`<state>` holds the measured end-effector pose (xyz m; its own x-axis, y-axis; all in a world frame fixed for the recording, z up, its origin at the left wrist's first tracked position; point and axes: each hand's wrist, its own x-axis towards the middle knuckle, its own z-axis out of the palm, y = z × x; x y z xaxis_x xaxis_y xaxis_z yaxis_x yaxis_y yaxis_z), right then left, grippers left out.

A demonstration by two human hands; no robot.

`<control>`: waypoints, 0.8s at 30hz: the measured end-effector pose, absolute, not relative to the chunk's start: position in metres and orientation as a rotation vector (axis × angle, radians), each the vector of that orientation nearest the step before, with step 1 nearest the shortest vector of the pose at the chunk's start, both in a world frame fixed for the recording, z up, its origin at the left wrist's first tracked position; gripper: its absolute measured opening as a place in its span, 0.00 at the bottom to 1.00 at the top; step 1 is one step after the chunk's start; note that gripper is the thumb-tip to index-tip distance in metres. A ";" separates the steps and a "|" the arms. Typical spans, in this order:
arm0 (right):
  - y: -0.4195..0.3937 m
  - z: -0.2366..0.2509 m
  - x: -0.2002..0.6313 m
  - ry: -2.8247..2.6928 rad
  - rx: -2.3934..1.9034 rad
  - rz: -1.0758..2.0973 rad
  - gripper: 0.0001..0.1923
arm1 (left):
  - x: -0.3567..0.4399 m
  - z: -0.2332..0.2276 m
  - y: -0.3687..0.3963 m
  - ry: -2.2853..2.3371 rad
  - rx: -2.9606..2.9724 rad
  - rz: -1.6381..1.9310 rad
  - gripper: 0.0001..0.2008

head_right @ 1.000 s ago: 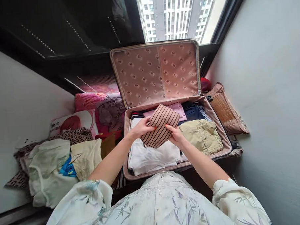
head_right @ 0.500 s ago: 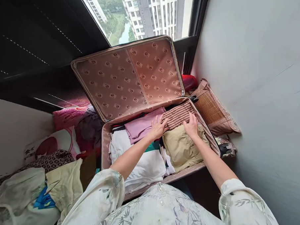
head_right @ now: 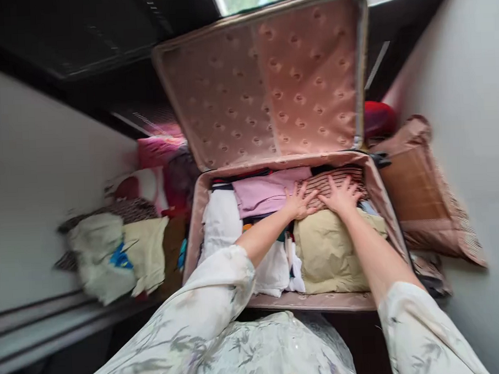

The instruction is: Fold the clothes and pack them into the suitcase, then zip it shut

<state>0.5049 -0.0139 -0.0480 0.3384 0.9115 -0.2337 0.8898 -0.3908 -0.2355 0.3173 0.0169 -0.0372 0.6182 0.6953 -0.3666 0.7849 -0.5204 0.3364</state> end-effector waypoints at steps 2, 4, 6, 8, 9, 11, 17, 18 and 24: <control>-0.018 -0.054 0.512 -1.623 -2.491 0.485 0.49 | 0.321 -0.032 0.010 1.111 2.346 -0.227 0.37; -0.017 -0.063 0.519 -1.498 -2.465 0.519 0.52 | 0.312 -0.022 0.000 1.069 2.309 -0.209 0.34; -0.015 -0.071 0.524 -1.405 -2.429 0.564 0.54 | 0.286 -0.008 -0.018 1.032 2.313 -0.071 0.28; -0.014 -0.074 0.525 -1.361 -2.392 0.566 0.56 | 0.240 0.012 -0.042 0.955 2.327 0.180 0.24; -0.016 -0.073 0.524 -1.352 -2.389 0.562 0.55 | 0.210 0.022 -0.056 0.930 2.312 0.316 0.21; -0.023 -0.066 0.517 -1.325 -2.413 0.536 0.53 | 0.137 0.040 -0.083 0.976 2.219 0.594 0.16; -0.060 -0.026 0.439 -1.396 -2.316 0.497 0.44 | -0.099 0.045 -0.153 1.985 1.526 1.138 0.10; -0.066 -0.019 0.418 -1.444 -2.273 0.497 0.43 | -0.128 0.039 -0.164 2.148 1.442 1.089 0.09; -0.096 0.017 0.272 -1.717 -1.993 0.713 0.45 | -0.203 0.004 -0.197 2.499 1.462 0.487 0.23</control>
